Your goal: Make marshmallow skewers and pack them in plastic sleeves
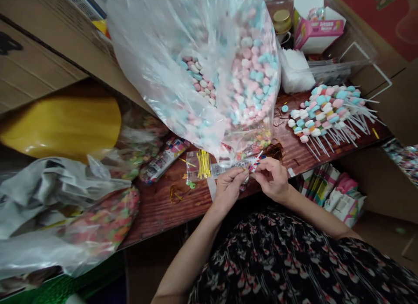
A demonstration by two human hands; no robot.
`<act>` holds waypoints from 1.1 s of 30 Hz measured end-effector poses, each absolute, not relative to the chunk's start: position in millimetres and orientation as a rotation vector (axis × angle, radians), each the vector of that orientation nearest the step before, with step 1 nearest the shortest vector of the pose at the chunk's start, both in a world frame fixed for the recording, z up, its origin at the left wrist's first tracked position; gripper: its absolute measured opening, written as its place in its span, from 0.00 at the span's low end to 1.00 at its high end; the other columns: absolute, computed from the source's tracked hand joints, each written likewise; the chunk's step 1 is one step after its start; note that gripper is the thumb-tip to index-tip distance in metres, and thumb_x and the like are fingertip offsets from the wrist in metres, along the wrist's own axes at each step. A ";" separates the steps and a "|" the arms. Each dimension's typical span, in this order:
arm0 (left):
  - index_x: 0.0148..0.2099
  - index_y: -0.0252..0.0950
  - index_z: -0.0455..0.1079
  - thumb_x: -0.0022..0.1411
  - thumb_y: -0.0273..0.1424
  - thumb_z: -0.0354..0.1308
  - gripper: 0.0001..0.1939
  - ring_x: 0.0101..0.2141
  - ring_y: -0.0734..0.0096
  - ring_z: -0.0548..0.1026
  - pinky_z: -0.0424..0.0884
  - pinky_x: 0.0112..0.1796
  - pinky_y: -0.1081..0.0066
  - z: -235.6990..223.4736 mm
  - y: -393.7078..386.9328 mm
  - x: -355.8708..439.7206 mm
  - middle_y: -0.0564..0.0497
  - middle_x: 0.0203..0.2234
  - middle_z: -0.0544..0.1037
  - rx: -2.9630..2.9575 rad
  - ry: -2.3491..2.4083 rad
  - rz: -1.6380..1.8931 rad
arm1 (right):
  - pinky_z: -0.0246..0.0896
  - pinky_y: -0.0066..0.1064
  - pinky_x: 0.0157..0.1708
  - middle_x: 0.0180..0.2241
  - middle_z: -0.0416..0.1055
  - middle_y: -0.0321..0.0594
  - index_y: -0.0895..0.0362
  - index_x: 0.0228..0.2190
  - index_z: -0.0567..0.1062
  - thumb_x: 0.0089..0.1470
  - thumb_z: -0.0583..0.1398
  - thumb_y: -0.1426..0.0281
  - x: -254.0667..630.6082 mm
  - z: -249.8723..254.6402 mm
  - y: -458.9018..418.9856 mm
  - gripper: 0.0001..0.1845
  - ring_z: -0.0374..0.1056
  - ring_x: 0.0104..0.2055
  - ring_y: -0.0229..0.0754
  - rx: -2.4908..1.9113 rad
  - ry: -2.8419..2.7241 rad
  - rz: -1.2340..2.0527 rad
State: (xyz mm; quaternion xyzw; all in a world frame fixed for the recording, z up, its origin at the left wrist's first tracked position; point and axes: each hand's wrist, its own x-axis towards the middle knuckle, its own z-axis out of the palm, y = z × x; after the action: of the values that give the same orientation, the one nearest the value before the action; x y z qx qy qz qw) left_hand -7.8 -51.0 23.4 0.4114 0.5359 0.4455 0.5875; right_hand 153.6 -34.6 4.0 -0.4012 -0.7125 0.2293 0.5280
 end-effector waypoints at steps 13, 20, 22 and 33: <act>0.25 0.30 0.75 0.51 0.41 0.66 0.16 0.14 0.80 0.67 0.56 0.15 0.80 45.2 -49.7 -7.7 0.50 0.17 0.75 0.755 0.928 0.537 | 0.58 0.26 0.27 0.22 0.70 0.35 0.60 0.25 0.75 0.55 0.63 0.61 191.8 21.2 2.6 0.16 0.63 0.25 0.33 -0.552 -1.947 1.648; 0.27 0.30 0.78 0.47 0.37 0.70 0.13 0.12 0.79 0.68 0.63 0.14 0.81 38.7 -44.8 -16.8 0.48 0.17 0.78 0.691 0.623 0.182 | 0.58 0.34 0.32 0.26 0.70 0.40 0.60 0.33 0.75 0.62 0.52 0.74 196.4 53.8 -6.1 0.12 0.61 0.29 0.38 0.128 -2.404 0.359; 0.29 0.31 0.79 0.46 0.35 0.70 0.12 0.14 0.77 0.70 0.67 0.16 0.79 42.3 -39.8 -18.6 0.47 0.18 0.79 0.723 0.551 0.101 | 0.58 0.35 0.32 0.27 0.69 0.39 0.60 0.35 0.75 0.61 0.55 0.73 196.1 61.7 -8.8 0.09 0.60 0.29 0.38 0.228 -2.415 0.256; 0.28 0.38 0.81 0.47 0.36 0.71 0.07 0.20 0.71 0.73 0.71 0.23 0.73 52.9 -28.5 -6.1 0.51 0.20 0.80 1.078 0.449 0.031 | 0.57 0.33 0.31 0.27 0.67 0.36 0.56 0.29 0.74 0.63 0.51 0.70 190.8 67.3 -10.8 0.14 0.60 0.31 0.38 0.201 -2.501 0.383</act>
State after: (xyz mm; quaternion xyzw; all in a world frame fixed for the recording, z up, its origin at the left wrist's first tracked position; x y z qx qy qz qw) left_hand -6.1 -28.5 52.9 0.5087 0.2121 0.0147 0.8343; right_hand 190.8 -10.8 67.3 0.0754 -0.9408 0.1441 0.2973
